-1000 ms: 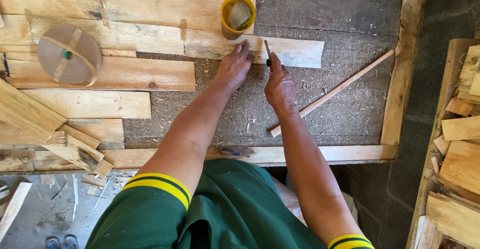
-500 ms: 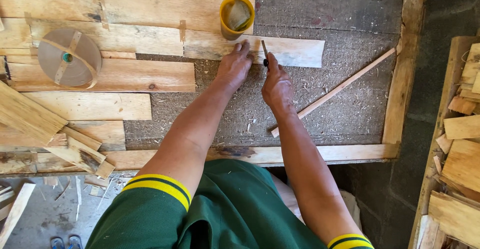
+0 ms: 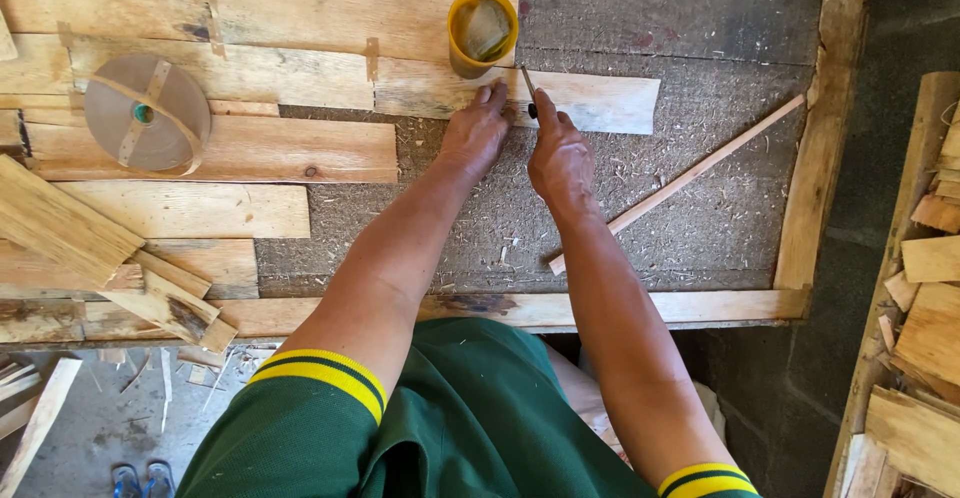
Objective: Trimming and shaping thin wood strips using a utility knife on a workbench.
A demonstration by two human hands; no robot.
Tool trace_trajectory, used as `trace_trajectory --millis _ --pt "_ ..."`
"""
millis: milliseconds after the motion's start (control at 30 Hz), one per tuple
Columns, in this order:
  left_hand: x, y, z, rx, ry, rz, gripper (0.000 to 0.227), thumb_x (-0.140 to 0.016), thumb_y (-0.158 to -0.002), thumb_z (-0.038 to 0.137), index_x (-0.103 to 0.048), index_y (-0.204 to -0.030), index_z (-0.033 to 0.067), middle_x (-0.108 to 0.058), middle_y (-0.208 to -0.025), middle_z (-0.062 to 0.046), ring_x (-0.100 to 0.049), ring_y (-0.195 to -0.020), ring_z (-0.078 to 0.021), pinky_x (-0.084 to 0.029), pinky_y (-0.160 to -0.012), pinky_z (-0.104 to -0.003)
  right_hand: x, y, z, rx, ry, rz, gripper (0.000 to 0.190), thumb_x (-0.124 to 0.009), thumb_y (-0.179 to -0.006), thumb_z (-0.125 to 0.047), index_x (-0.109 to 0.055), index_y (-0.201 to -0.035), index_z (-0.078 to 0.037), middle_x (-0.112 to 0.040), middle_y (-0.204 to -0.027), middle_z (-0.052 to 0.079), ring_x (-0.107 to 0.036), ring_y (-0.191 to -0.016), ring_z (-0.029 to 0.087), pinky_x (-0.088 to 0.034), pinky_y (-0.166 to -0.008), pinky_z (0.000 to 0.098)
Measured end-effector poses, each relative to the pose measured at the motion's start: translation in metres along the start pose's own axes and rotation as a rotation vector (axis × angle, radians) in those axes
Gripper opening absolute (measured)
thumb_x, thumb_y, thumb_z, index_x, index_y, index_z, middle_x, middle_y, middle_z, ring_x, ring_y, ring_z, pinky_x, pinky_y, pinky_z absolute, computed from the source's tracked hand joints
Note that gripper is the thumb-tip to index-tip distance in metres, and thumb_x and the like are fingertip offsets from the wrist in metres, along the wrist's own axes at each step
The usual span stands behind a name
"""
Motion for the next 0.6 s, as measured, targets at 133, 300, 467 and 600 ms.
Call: trace_trajectory --millis 133,300,467,600 --pt "0.001 -0.001 0.003 0.025 -0.070 -0.059 0.046 -0.061 -0.083 0.002 -0.070 -0.127 0.0136 -0.042 -0.156 -0.018 -0.048 -0.137 -0.0304 -0.060 -0.090 -0.036 -0.010 -0.003 0.006 0.091 -0.016 0.121 0.062 -0.052 -0.103 -0.004 -0.035 -0.159 -0.025 -0.067 -0.127 0.019 -0.074 -0.096 0.032 -0.063 -0.077 0.0433" --pt "-0.006 -0.001 0.000 0.013 -0.016 -0.027 0.039 -0.059 -0.090 0.007 -0.068 -0.128 0.0106 -0.044 -0.155 -0.020 -0.051 -0.135 -0.0330 -0.061 -0.092 -0.040 -0.017 -0.012 0.011 0.165 0.023 0.189 0.061 -0.056 -0.098 -0.003 -0.043 -0.155 -0.020 -0.068 -0.124 0.022 -0.073 -0.097 0.037 -0.061 -0.082 0.0464" --pt "-0.018 -0.001 -0.001 -0.014 -0.001 0.053 0.032 -0.053 -0.104 0.015 -0.065 -0.130 0.0006 -0.046 -0.152 -0.024 -0.054 -0.129 -0.0346 -0.061 -0.089 -0.043 -0.008 -0.011 0.009 0.210 0.031 0.208 0.067 -0.061 -0.089 0.002 -0.049 -0.151 -0.019 -0.071 -0.118 0.020 -0.072 -0.103 0.038 -0.059 -0.087 0.0490" --pt "-0.010 0.001 0.001 -0.049 -0.073 0.051 0.036 -0.054 -0.097 0.012 -0.064 -0.128 -0.0040 -0.046 -0.148 -0.028 -0.053 -0.128 -0.0355 -0.061 -0.085 -0.044 -0.008 -0.019 0.012 0.256 0.009 0.206 0.065 -0.063 -0.085 0.001 -0.054 -0.146 -0.018 -0.072 -0.116 0.021 -0.071 -0.102 0.041 -0.058 -0.088 0.0495"
Point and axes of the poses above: each hand's wrist, its own y-axis away from the middle knuckle, its own x-axis out of the back of the hand, z = x × y, the point moved 1 cm from there along -y, towards the middle knuckle
